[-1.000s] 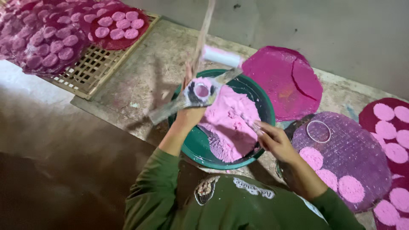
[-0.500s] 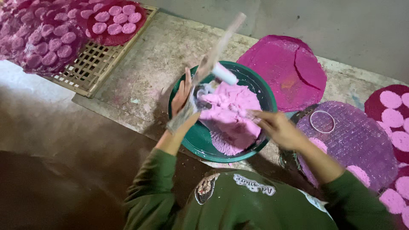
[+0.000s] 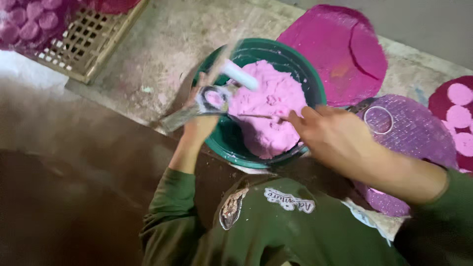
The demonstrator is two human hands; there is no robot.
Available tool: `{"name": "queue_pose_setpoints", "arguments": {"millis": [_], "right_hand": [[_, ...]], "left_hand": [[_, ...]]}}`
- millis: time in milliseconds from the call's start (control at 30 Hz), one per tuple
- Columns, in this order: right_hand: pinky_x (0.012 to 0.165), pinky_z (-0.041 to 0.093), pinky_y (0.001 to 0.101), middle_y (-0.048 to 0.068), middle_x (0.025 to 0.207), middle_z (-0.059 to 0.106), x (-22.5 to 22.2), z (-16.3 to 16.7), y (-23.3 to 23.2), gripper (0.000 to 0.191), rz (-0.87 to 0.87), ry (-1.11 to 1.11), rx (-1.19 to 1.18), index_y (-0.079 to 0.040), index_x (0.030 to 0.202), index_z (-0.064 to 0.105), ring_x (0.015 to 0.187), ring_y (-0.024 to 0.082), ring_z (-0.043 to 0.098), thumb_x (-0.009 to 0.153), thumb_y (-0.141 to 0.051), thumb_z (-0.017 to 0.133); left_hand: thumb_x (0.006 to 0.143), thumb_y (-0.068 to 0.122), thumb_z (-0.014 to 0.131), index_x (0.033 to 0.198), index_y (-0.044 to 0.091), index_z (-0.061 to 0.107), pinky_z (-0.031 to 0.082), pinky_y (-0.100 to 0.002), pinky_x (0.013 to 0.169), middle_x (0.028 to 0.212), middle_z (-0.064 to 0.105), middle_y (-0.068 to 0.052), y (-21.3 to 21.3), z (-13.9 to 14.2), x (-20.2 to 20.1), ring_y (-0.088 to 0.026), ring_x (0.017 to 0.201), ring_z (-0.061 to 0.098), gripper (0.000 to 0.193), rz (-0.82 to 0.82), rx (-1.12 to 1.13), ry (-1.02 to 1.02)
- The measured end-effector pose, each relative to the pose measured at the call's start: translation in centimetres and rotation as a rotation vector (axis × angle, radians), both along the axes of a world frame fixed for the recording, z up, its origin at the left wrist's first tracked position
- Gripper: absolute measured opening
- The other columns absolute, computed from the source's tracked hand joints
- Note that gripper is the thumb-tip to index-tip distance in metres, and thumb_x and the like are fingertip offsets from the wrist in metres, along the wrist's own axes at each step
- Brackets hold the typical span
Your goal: The person presses pink batter from a green basin into a handheld wooden mold and releases molded cake rounds onto round trays, repeating for many pieces. They then stack the trays into a steamer pot on a stove, cover it, and later arrange finished trays and place woven bamboo lids over them.
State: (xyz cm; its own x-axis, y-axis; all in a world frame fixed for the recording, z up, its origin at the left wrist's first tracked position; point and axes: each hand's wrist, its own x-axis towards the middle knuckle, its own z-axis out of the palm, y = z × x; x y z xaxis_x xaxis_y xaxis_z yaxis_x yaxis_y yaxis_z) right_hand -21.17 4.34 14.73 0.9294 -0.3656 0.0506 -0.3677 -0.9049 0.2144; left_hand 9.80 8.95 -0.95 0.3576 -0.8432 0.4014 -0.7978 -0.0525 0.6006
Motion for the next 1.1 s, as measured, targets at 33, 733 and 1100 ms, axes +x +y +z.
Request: {"name": "queue_pose_setpoints", "arguments": {"millis": [33, 733, 1100], "right_hand": [[0.052, 0.055, 0.038, 0.007, 0.082, 0.065, -0.2, -1.0, -0.4, 0.044, -0.003, 0.052, 0.026, -0.007, 0.125, 0.062, 0.068, 0.025, 0.07, 0.081, -0.013, 0.059], [0.072, 0.06, 0.0452, 0.017, 0.091, 0.075, 3.3, -19.6, -3.9, 0.024, 0.083, 0.606, 0.331, -0.003, 0.108, 0.069, 0.083, 0.034, 0.075, 0.095, -0.018, 0.055], [0.059, 0.054, 0.0397, 0.023, 0.069, 0.062, -6.2, -5.5, -5.1, 0.045, -0.459, 0.227, 0.979, -0.024, 0.148, 0.056, 0.056, 0.028, 0.058, 0.103, -0.026, 0.051]], "left_hand": [[0.09, 0.028, 0.084, 0.157, 0.001, 0.036, 0.058, -0.044, 0.09, 0.124, 0.066, -0.02, 0.7, -0.7, 0.7, -0.033, 0.104, 0.069, 0.086, 0.016, -0.232, -0.013], [0.096, 0.027, 0.078, 0.157, 0.006, 0.043, 0.043, -0.046, 0.118, 0.148, 0.059, -0.014, 1.0, -5.7, -0.9, -0.035, 0.132, 0.062, 0.074, 0.173, -0.254, 0.229], [0.085, 0.043, 0.082, 0.155, 0.009, 0.043, 0.055, -0.04, 0.103, 0.141, 0.06, -0.015, 1.4, -1.5, -4.4, -0.033, 0.123, 0.066, 0.087, -0.016, -0.119, 0.223]]}}
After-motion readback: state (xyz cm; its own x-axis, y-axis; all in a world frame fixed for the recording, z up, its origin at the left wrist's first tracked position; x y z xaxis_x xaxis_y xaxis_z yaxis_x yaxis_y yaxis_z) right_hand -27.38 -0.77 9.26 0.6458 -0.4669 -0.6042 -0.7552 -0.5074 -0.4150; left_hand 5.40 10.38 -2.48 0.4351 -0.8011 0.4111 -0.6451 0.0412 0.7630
